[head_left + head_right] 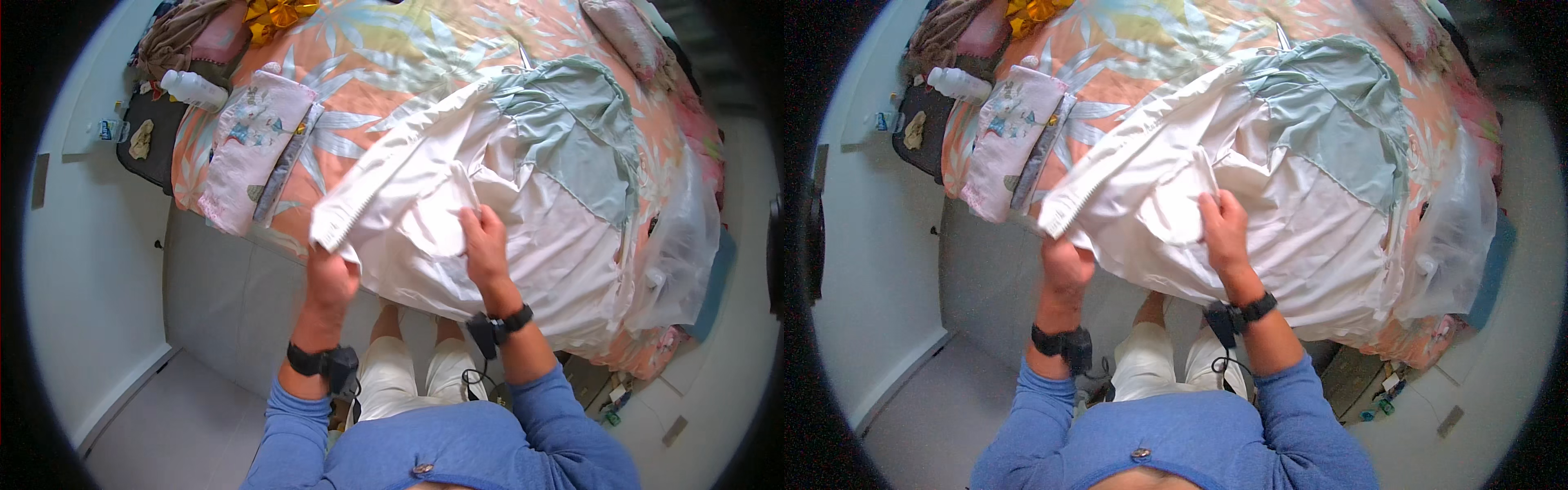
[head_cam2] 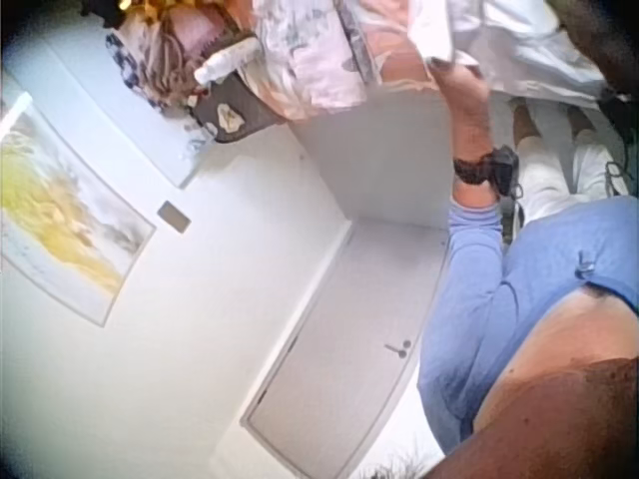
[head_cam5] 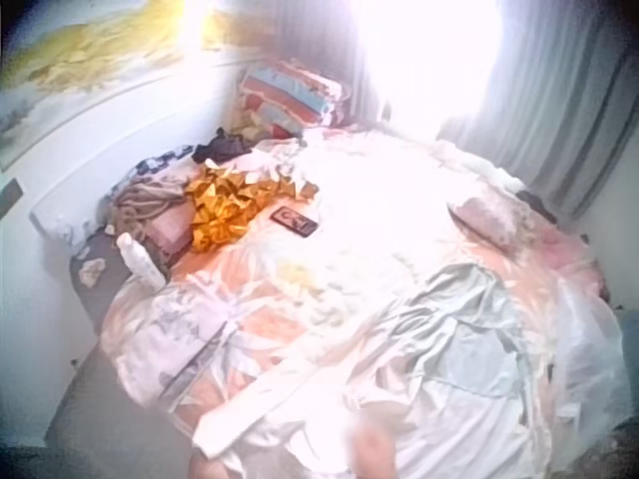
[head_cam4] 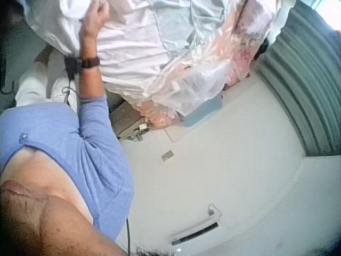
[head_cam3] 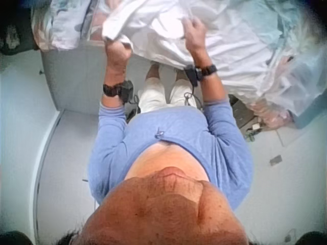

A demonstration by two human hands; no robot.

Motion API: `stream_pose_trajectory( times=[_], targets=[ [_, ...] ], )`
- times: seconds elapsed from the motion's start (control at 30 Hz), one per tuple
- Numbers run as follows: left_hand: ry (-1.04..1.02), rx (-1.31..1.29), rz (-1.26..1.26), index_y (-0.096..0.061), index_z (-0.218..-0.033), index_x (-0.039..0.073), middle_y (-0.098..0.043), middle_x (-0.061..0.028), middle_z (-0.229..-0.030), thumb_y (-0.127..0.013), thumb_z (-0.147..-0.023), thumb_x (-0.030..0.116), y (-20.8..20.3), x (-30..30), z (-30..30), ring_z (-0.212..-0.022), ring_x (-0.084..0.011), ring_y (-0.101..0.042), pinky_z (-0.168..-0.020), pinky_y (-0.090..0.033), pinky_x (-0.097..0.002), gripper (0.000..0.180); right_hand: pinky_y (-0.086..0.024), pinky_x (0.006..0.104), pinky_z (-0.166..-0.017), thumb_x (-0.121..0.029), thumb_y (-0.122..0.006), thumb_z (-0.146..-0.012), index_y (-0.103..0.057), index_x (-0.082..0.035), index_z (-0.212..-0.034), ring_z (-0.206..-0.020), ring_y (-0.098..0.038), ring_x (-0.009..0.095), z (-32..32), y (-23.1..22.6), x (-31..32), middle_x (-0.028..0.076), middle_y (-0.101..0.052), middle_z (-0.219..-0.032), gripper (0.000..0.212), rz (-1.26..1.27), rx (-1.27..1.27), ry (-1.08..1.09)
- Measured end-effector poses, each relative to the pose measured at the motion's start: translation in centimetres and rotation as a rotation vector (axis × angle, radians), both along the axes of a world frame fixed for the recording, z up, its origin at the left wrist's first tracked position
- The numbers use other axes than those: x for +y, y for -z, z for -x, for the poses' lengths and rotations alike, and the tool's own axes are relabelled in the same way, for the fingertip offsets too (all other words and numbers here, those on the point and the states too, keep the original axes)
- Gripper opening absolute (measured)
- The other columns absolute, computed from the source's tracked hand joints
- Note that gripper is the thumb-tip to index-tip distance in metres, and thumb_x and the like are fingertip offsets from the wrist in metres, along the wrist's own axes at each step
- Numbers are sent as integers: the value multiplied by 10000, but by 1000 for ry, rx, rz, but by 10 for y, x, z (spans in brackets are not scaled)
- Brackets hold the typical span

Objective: Folding various items of clothing on a bed.

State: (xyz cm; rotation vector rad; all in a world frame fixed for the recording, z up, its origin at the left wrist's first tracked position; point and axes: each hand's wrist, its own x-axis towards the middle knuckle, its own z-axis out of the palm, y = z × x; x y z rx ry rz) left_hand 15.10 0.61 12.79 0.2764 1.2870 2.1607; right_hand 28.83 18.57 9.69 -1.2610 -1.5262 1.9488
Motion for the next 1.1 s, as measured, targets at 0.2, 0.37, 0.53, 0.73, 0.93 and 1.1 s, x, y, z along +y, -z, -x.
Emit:
stream_pose_trajectory(
  times=[0.2, 0.37, 0.53, 0.73, 0.93, 1.1],
  targets=[
    [687, 127, -66, -449, -1381, 11, -539, -167, -1307, -516, -890, 80, -23, 12, -105, -1206, -271, -524, -1040, -390, -368, 501, -405, 261, -507, -140, -578, -928, -596, -1, -809, -577, -464, 60, -131, -8, 13, -21, -512, -632, 183, -313, -339, 61],
    [1037, 625, 137, -425, -1413, 60, -483, -220, -1338, -536, -803, 68, 22, 33, -166, -1260, -384, -430, -1097, -311, -424, 620, -461, 316, -584, -138, -580, -911, -633, 20, -849, -629, -528, 112, -208, 55, 10, 43, -635, -694, 178, -436, -823, -149],
    [1073, 560, 119, -412, -1406, 20, -465, -223, -1373, -524, -849, 87, 33, 41, -174, -1287, -377, -418, -1106, -300, -415, 571, -498, 337, -652, -270, -492, -986, -622, -15, -998, -720, -602, 167, -170, 80, 101, 56, -648, -821, 286, 168, -197, 202],
    [1004, 116, 132, -422, -1370, -65, -511, -178, -1367, -474, -958, 153, -23, 9, -136, -1251, -250, -500, -1065, -368, -358, 470, -434, 436, -1036, -448, -369, -1019, -499, -1, -1246, -1163, -562, 269, -77, 64, 194, 161, -589, -1236, 518, 616, 398, 177],
    [755, -14, 267, -414, -1386, -78, -538, -172, -1341, -525, -969, 173, -44, -16, -121, -1197, -211, -538, -1056, -384, -326, 499, -392, 475, -1072, -513, -373, -995, -480, 42, -1244, -1189, -544, 307, -35, 51, 227, 186, -578, -1254, 617, 765, 644, 276],
    [485, 49, 503, -593, -1183, -46, -668, -129, -1120, -660, -836, 73, -51, -35, -128, -1018, -207, -638, -902, -489, -305, 373, -351, 500, -1100, -559, -333, -983, -331, 94, -1319, -1273, -446, 366, -27, 47, 232, 265, -448, -1338, 734, 893, 604, 298]
  ],
)
